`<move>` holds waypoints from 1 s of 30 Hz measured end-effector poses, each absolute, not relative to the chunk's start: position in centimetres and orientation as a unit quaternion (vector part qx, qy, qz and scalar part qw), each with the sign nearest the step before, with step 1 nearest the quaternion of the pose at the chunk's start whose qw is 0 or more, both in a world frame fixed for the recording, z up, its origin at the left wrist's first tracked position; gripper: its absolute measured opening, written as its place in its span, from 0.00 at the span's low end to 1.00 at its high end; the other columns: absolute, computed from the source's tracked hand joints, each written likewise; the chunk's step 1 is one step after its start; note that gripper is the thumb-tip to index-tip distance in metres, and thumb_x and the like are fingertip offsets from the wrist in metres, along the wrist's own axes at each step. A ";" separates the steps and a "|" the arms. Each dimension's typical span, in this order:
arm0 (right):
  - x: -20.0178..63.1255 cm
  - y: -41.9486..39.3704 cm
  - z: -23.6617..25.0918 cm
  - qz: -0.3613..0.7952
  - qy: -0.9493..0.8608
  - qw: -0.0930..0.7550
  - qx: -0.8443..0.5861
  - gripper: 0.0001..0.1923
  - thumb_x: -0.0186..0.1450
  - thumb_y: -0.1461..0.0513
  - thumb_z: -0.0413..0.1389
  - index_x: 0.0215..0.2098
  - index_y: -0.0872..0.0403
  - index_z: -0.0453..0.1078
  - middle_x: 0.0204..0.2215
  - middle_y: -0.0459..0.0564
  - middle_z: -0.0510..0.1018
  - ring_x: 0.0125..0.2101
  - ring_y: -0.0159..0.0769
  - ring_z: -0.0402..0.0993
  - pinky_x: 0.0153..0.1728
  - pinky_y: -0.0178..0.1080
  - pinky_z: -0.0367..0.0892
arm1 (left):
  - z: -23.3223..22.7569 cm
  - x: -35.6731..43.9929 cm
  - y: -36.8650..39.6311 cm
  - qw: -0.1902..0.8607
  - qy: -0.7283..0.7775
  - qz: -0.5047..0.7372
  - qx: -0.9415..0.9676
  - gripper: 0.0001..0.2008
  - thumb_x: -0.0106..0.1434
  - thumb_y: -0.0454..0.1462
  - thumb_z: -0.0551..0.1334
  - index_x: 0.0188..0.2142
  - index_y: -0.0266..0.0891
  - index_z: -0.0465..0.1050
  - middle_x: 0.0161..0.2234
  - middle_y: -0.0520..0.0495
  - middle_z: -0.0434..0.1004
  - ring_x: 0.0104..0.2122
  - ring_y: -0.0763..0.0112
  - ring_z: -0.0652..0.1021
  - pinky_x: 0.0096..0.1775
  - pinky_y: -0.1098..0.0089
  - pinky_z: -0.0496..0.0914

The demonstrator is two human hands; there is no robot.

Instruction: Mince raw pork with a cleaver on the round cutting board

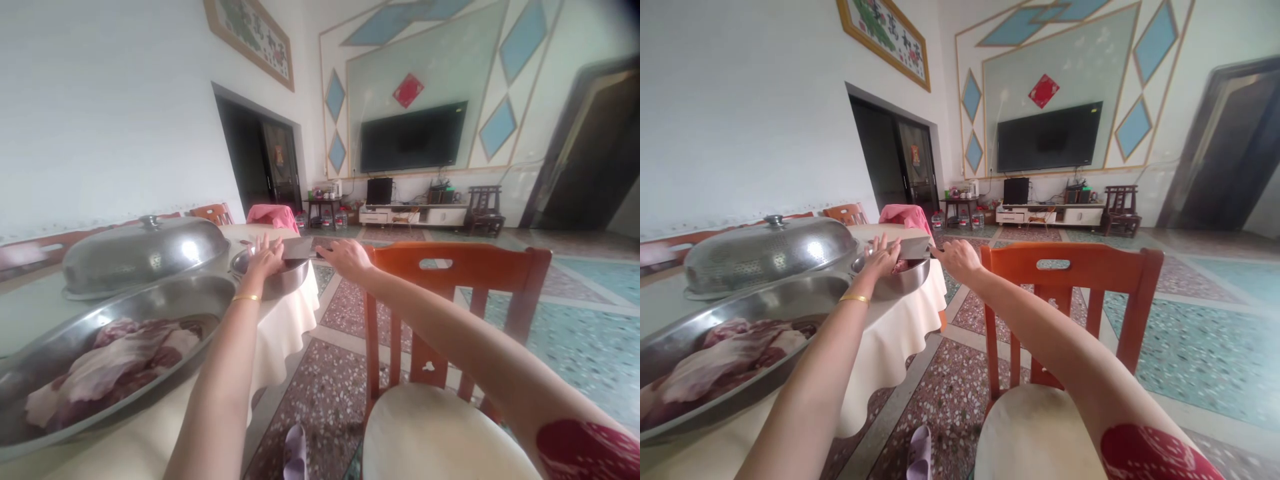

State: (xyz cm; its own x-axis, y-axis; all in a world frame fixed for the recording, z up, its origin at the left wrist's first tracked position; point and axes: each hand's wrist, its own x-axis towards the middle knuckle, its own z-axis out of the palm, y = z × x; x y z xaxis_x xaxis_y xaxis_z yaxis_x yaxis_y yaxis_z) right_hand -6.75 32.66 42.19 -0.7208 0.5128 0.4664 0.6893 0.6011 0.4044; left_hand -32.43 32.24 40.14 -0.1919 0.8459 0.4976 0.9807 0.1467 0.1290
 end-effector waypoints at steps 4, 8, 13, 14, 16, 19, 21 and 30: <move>-4.7 33.5 42.0 -0.291 -0.881 0.142 -0.346 0.27 0.65 0.67 0.48 0.61 0.46 0.53 0.37 0.53 0.74 0.35 0.39 0.69 0.34 0.38 0.57 | 39.9 -33.8 33.1 0.127 -0.778 -0.258 -0.558 0.26 0.65 0.47 0.42 0.58 0.45 0.60 0.65 0.43 0.44 0.64 0.51 0.43 0.59 0.44 0.38; -3.4 33.6 42.2 -0.271 -0.885 0.159 -0.343 0.25 0.66 0.65 0.48 0.60 0.45 0.55 0.38 0.53 0.74 0.35 0.40 0.69 0.34 0.38 0.57 | 40.3 -34.3 33.1 0.110 -0.817 -0.312 -0.472 0.26 0.64 0.46 0.44 0.54 0.38 0.66 0.63 0.35 0.49 0.62 0.44 0.47 0.57 0.38 0.41; -4.7 33.2 42.8 -0.054 -0.880 0.252 -0.398 0.16 0.67 0.55 0.47 0.50 0.45 0.67 0.36 0.50 0.76 0.31 0.38 0.71 0.27 0.35 0.58 | 41.2 -34.0 31.9 0.137 -0.820 -0.414 -0.372 0.25 0.65 0.41 0.42 0.58 0.37 0.61 0.60 0.33 0.54 0.60 0.44 0.54 0.55 0.42 0.53; -5.2 33.0 42.9 0.014 -0.874 0.277 -0.398 0.14 0.66 0.55 0.47 0.45 0.46 0.70 0.33 0.49 0.76 0.29 0.36 0.70 0.25 0.33 0.58 | 41.3 -33.8 31.7 0.155 -0.812 -0.421 -0.373 0.25 0.64 0.40 0.44 0.59 0.38 0.59 0.61 0.33 0.53 0.60 0.45 0.55 0.55 0.43 0.54; -6.4 32.5 43.1 0.167 -0.846 0.315 -0.396 0.11 0.66 0.56 0.48 0.38 0.49 0.72 0.25 0.46 0.74 0.21 0.31 0.68 0.20 0.31 0.57 | 41.3 -33.2 31.3 0.188 -0.797 -0.402 -0.409 0.26 0.63 0.38 0.48 0.61 0.40 0.55 0.62 0.36 0.50 0.61 0.46 0.53 0.56 0.44 0.53; -8.0 31.7 43.2 0.377 -0.764 0.337 -0.400 0.10 0.65 0.57 0.50 0.36 0.52 0.70 0.15 0.41 0.67 0.11 0.26 0.59 0.12 0.30 0.51 | 40.9 -31.9 31.1 0.207 -0.783 -0.327 -0.488 0.32 0.59 0.37 0.53 0.63 0.41 0.50 0.65 0.39 0.41 0.63 0.46 0.46 0.59 0.45 0.46; -8.8 31.2 43.3 0.460 -0.716 0.346 -0.394 0.09 0.65 0.57 0.52 0.36 0.53 0.69 0.12 0.40 0.65 0.09 0.24 0.56 0.09 0.29 0.49 | 40.5 -31.1 31.1 0.214 -0.773 -0.293 -0.521 0.35 0.57 0.38 0.56 0.64 0.42 0.46 0.66 0.41 0.37 0.63 0.47 0.43 0.59 0.45 0.43; -10.1 30.0 43.5 0.515 -0.684 0.344 -0.386 0.08 0.65 0.58 0.53 0.35 0.54 0.69 0.11 0.39 0.65 0.08 0.24 0.57 0.07 0.27 0.50 | 40.4 -32.3 33.1 0.097 -0.754 -0.462 -0.456 0.28 0.61 0.39 0.51 0.60 0.34 0.55 0.62 0.34 0.50 0.61 0.44 0.53 0.56 0.44 0.54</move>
State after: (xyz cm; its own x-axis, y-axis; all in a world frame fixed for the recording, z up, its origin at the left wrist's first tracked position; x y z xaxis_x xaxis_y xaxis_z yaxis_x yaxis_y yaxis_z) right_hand -10.10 29.96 43.49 -0.4654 0.8821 0.0735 0.1729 0.1720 -0.9698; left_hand -32.34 33.11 40.37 -0.5644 0.5980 0.5691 0.7783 0.1557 0.6083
